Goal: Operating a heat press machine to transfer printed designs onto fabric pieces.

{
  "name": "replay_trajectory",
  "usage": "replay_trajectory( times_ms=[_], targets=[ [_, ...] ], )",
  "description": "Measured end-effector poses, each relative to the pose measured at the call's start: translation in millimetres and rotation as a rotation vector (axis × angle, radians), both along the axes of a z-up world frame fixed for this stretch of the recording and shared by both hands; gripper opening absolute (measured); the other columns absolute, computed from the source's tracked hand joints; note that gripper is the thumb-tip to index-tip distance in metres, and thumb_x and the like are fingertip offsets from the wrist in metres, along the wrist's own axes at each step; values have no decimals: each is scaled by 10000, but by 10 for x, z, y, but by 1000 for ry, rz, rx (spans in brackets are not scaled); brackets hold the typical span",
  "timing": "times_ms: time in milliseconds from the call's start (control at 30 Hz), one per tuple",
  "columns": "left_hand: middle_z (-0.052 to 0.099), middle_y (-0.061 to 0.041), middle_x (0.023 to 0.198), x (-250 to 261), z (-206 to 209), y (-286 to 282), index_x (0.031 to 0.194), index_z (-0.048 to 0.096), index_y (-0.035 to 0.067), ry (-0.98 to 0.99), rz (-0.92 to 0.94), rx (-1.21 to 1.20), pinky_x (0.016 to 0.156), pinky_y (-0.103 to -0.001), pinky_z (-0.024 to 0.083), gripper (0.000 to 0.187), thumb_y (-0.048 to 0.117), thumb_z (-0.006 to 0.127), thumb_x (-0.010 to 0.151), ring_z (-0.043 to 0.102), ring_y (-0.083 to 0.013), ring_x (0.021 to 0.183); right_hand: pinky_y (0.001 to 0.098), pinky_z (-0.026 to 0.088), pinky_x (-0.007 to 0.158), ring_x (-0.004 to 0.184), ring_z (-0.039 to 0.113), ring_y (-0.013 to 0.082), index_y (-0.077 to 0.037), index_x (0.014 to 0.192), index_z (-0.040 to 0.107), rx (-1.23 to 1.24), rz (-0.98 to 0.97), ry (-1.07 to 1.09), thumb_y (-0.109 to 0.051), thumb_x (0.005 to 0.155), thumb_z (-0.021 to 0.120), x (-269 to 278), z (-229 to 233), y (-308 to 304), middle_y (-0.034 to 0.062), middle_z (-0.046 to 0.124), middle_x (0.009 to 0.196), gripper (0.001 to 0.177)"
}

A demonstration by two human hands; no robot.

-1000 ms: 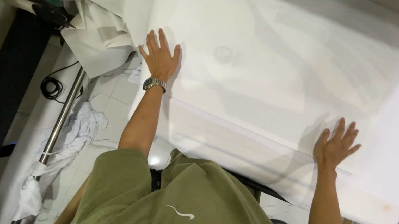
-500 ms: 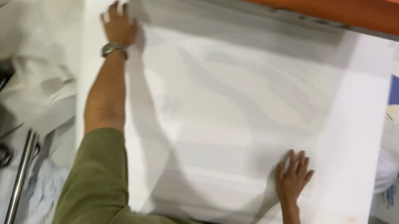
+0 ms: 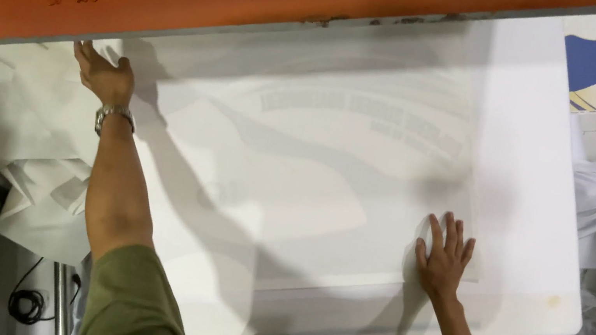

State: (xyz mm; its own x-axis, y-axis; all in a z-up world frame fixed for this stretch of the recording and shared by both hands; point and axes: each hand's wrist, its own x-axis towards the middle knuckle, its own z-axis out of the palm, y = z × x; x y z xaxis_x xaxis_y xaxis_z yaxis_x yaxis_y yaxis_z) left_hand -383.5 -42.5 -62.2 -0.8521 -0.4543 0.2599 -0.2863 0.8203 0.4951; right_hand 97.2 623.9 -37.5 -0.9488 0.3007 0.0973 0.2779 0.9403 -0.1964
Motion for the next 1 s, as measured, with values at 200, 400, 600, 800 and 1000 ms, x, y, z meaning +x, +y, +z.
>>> replay_trajectory(
  times_ms=[200, 400, 600, 800, 1000],
  targets=[
    [288, -171, 1612, 1940, 1043, 561, 1518, 417, 24, 55, -162, 124, 1187, -643, 220, 626, 8, 745, 985, 358, -434, 1482, 648, 199, 1187, 1506, 345, 359, -299, 1590, 432, -51, 15, 49, -411, 964, 604, -60, 137, 3, 100, 369, 1636, 660],
    [314, -171, 1600, 3838, 817, 466, 1504, 431, 82, -50, -60, 106, 1205, -570, 182, 612, 83, 745, 978, 353, -404, 1485, 445, 352, 1019, 1241, 544, 272, -204, 1106, 661, 223, 117, 350, -736, 984, 681, -14, -14, 264, 98, 535, 1290, 545],
    [462, -135, 1437, 4646, 606, 245, 1430, 447, 115, -136, 46, -26, 1112, -567, 342, 492, 217, 718, 1032, 548, -375, 1325, 369, 397, 731, 893, 529, 210, -197, 1133, 628, 97, 17, 167, -229, 1000, 783, 133, 171, 57, 17, 472, 1157, 207],
    [359, -265, 1579, 4767, 604, 344, 1561, 274, 0, -260, 31, 137, 1168, -562, 352, 661, 390, 521, 1088, 433, -435, 1424, 548, 366, 904, 1102, 552, 392, -36, 1207, 719, -71, -53, 186, -65, 954, 711, 512, 485, 56, 177, 503, 1285, 254],
    [408, -265, 1572, 4773, 240, 265, 1551, 252, -43, -210, -22, 4, 1085, -560, 433, 722, 466, 466, 1086, 455, -419, 1409, 600, 299, 948, 1183, 514, 466, 74, 1327, 652, -99, 16, 119, -7, 1038, 658, 712, 701, 2, 255, 508, 1358, 300]
  ],
)
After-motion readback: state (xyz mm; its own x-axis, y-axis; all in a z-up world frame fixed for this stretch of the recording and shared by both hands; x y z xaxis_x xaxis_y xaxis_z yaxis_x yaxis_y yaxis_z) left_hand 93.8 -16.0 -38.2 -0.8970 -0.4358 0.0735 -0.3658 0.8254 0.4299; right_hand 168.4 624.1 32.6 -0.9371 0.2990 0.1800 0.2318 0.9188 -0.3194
